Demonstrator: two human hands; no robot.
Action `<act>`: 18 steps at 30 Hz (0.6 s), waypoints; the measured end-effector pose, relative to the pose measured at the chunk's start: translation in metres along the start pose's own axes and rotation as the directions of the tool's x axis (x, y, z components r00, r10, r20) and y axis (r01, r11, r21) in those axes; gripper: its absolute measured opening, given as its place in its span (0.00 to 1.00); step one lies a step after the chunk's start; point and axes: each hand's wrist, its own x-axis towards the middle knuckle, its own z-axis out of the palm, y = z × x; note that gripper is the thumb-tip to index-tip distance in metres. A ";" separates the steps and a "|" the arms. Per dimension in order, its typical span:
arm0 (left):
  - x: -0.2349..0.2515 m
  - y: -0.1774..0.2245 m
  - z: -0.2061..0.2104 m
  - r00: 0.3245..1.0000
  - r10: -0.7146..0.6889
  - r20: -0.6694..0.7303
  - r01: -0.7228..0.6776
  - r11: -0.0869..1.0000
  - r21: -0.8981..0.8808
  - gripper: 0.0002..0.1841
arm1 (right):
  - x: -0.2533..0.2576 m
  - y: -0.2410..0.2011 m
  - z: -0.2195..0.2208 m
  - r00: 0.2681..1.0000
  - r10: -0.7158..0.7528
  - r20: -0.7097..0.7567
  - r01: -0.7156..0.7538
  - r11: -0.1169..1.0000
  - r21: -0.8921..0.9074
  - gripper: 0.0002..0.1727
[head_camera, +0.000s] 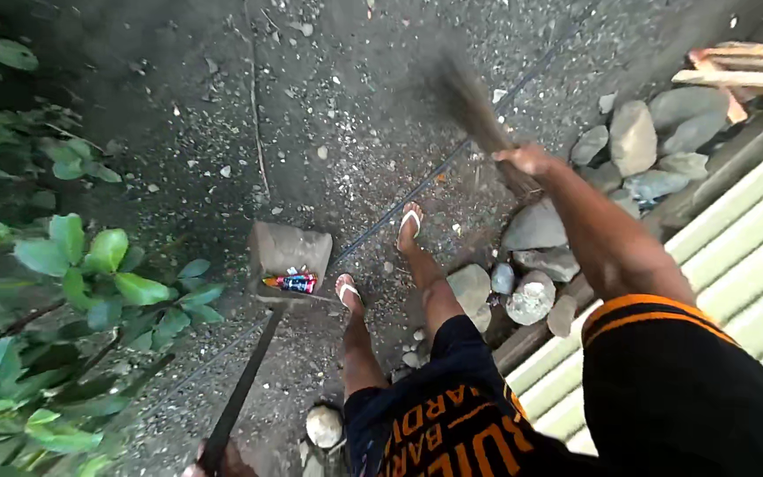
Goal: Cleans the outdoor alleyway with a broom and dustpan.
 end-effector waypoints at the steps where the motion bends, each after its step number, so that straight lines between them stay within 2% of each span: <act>1: -0.005 0.006 0.009 1.000 0.005 0.012 -0.005 1.000 0.008 0.13 | -0.021 0.020 -0.016 1.000 0.011 -0.026 -0.010 0.999 0.040 0.29; 3: -0.011 0.012 0.039 0.999 0.008 0.039 -0.008 1.000 -0.002 0.12 | -0.071 0.059 -0.040 1.000 -0.020 -0.011 0.021 0.997 0.071 0.24; 5: -0.018 0.022 0.066 0.998 0.001 0.064 -0.001 1.000 0.002 0.14 | -0.107 0.105 -0.051 0.993 0.004 0.118 -0.003 1.000 -0.006 0.23; 7: -0.024 0.030 0.095 0.997 -0.002 0.081 0.001 1.000 0.007 0.15 | -0.108 0.136 -0.055 0.957 0.055 0.284 0.006 0.978 -0.209 0.27; 9: -0.030 0.036 0.121 0.995 0.002 0.103 -0.004 1.000 0.025 0.14 | -0.080 0.149 -0.055 0.925 0.105 0.364 0.056 0.913 -0.405 0.29; 11: -0.038 0.041 0.144 0.990 0.009 0.137 -0.015 0.999 0.043 0.14 | -0.043 0.153 -0.062 0.942 0.119 0.312 0.058 0.862 -0.504 0.24; 13: -0.046 0.052 0.160 0.986 0.010 0.169 -0.023 0.997 0.071 0.15 | -0.030 0.158 -0.077 0.974 0.112 0.196 -0.004 0.877 -0.481 0.21; 16: -0.055 0.060 0.178 0.979 0.022 0.205 -0.039 0.996 0.078 0.16 | -0.065 0.164 -0.106 0.995 0.070 0.071 -0.038 0.928 -0.371 0.25; 18: -0.059 0.063 0.189 0.974 0.021 0.227 -0.045 0.994 0.098 0.17 | -0.110 0.181 -0.107 0.994 0.081 0.079 -0.052 0.947 -0.318 0.29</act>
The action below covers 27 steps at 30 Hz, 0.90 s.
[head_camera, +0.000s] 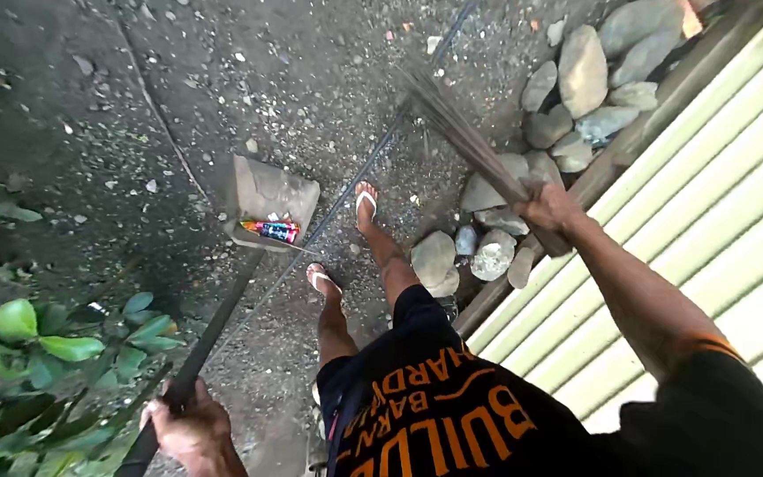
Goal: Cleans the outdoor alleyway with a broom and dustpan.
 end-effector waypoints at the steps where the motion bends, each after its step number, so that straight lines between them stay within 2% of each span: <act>1: 0.001 0.000 0.011 1.000 0.002 0.012 -0.002 1.000 -0.002 0.17 | -0.011 0.011 0.009 0.999 -0.013 0.032 0.013 1.000 0.006 0.27; 2: 0.001 0.000 0.019 1.000 0.003 0.025 -0.003 1.000 -0.002 0.17 | -0.017 0.019 0.022 0.994 -0.011 0.112 0.013 1.000 -0.011 0.25; 4: -0.001 0.003 0.029 0.999 0.010 0.040 -0.010 1.000 0.010 0.14 | -0.015 0.028 0.056 0.943 0.051 0.328 -0.011 0.992 -0.125 0.27; 6: -0.002 0.006 0.038 0.998 0.018 0.056 -0.020 1.000 0.024 0.13 | 0.016 0.035 0.083 0.888 0.116 0.446 0.000 0.968 -0.252 0.29; 8: -0.003 0.011 0.041 0.996 0.022 0.084 -0.026 0.998 0.050 0.14 | 0.050 0.043 0.087 0.902 0.146 0.406 0.000 0.941 -0.338 0.24; 11: -0.003 0.022 0.039 0.995 0.033 0.098 -0.039 0.998 0.056 0.14 | 0.085 0.047 0.035 0.967 0.101 0.232 -0.011 0.933 -0.360 0.21; 15: -0.008 0.028 0.052 0.992 0.051 0.111 -0.058 0.997 0.056 0.13 | 0.085 0.023 -0.060 0.993 0.113 -0.043 -0.121 0.933 -0.338 0.26; 17: -0.011 0.029 0.060 0.989 0.076 0.126 -0.084 0.995 0.062 0.10 | 0.071 0.018 -0.080 0.986 0.114 -0.121 -0.142 0.956 -0.257 0.28; 19: -0.013 0.031 0.065 0.987 0.095 0.133 -0.104 0.993 0.063 0.09 | 0.044 0.023 -0.077 0.986 0.074 -0.150 -0.096 0.985 -0.140 0.27; 22: -0.011 0.032 0.065 0.987 0.098 0.129 -0.105 0.993 0.047 0.09 | 0.011 0.040 -0.037 0.997 0.060 -0.051 -0.065 0.991 -0.116 0.29; 24: -0.007 0.034 0.067 0.987 0.093 0.129 -0.097 0.995 0.024 0.10 | 0.012 0.048 -0.016 0.994 0.048 0.102 -0.031 0.987 -0.158 0.30; 27: -0.006 0.040 0.070 0.988 0.092 0.123 -0.092 0.996 -0.002 0.11 | 0.033 0.044 -0.015 0.969 0.072 0.236 -0.003 0.960 -0.281 0.28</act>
